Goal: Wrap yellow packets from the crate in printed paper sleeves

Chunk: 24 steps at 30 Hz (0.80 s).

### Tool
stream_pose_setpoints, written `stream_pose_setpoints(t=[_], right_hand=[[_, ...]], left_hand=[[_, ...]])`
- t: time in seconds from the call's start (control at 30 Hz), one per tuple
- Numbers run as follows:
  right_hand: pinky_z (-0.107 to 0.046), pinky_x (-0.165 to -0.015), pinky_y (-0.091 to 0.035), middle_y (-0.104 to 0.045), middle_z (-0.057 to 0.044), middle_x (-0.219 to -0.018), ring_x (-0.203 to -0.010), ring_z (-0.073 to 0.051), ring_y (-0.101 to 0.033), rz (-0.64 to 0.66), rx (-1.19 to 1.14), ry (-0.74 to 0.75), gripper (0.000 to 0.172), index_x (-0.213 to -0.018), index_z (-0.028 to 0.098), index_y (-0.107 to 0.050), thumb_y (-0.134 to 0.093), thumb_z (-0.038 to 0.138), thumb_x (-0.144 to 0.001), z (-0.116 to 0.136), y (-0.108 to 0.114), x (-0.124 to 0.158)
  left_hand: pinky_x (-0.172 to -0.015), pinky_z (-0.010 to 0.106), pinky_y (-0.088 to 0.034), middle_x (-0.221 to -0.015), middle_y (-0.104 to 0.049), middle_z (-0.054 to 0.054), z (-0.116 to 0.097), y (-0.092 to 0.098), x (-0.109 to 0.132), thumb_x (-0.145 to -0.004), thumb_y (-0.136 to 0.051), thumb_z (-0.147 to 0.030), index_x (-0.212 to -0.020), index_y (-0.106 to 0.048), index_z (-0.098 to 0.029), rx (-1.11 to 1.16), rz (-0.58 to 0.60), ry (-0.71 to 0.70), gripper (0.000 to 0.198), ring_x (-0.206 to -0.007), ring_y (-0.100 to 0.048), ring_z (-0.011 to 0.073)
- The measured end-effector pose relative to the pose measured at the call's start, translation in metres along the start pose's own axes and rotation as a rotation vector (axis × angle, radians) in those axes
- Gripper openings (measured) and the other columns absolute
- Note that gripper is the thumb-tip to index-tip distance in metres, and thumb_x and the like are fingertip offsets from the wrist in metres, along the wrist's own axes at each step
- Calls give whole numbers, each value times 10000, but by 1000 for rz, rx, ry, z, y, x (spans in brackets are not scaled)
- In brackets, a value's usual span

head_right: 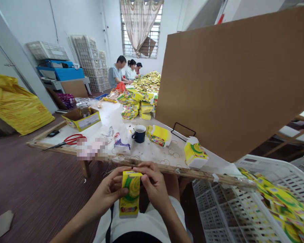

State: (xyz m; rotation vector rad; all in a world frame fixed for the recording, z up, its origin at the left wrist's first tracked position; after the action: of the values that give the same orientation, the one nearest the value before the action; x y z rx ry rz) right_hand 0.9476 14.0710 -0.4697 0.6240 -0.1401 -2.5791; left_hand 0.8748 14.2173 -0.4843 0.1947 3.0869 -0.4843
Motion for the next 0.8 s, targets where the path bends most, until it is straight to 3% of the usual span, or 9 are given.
stream_pose_setpoints(t=[0.1, 0.2, 0.33, 0.5, 0.67, 0.8], right_hand=[[-341, -813, -486, -664, -60, -923, -903, -209, -620, 102, -82, -210, 351, -1060, 208, -656, -570, 474, -849, -2, -1, -1], [-302, -715, -510, -700, -32, -859, -825, -203, -664, 207, -146, -405, 384, -1108, 204, -517, -671, 349, -787, -4, -12, 2], [-240, -545, -443, -673, 6, -668, -609, -165, -624, 133, 50, -386, 297, -1052, 192, -511, -628, 313, -807, -8, -21, 2], [-240, -502, -384, -632, 29, -583, -507, -142, -539, 59, 142, -308, 454, -1194, 168, -513, -646, 356, -803, -13, -23, 4], [-281, -689, -487, -704, -57, -886, -775, -186, -631, -89, 22, -240, 280, -1013, 191, -668, -575, 405, -858, -10, -21, 4], [-309, -743, -504, -704, -60, -912, -838, -205, -642, -58, -157, -261, 223, -927, 197, -692, -594, 382, -847, -7, -38, 1]], left_hand=[[-836, 349, -513, -1163, -644, 106, 1, 4, 1, -813, -655, -211, -1273, -445, -215, -99, -70, 5, 505, -977, -654, 233], [-901, 363, -494, -1246, -603, 102, 0, 1, 2, -834, -603, -171, -1301, -446, -230, -155, -29, 15, 496, -1078, -614, 240], [-954, 364, -455, -1267, -593, 110, -2, 0, 2, -848, -584, -180, -1324, -414, -228, -138, 7, 19, 508, -1162, -565, 242], [-888, 338, -482, -1164, -655, 100, -3, 5, -1, -805, -676, -257, -1270, -417, -237, 49, -40, -11, 533, -1052, -629, 231], [-737, 290, -518, -996, -711, 80, -3, 1, -1, -753, -736, -285, -1214, -497, -201, 45, -58, 15, 525, -861, -683, 212], [-735, 284, -524, -1013, -707, 88, -4, 3, 2, -819, -656, -358, -1149, -596, -177, -38, -163, -5, 380, -858, -677, 202]])
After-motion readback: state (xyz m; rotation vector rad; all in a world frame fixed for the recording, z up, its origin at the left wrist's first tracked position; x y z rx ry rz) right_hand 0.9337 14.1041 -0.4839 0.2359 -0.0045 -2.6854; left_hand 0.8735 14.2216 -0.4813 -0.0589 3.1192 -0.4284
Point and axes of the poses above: each hand's wrist, its own x-axis away from the middle knuckle, its own y-axis out of the back of the hand, z = x × y, the point moved 4 cm from there along -x, towards the middle knuckle
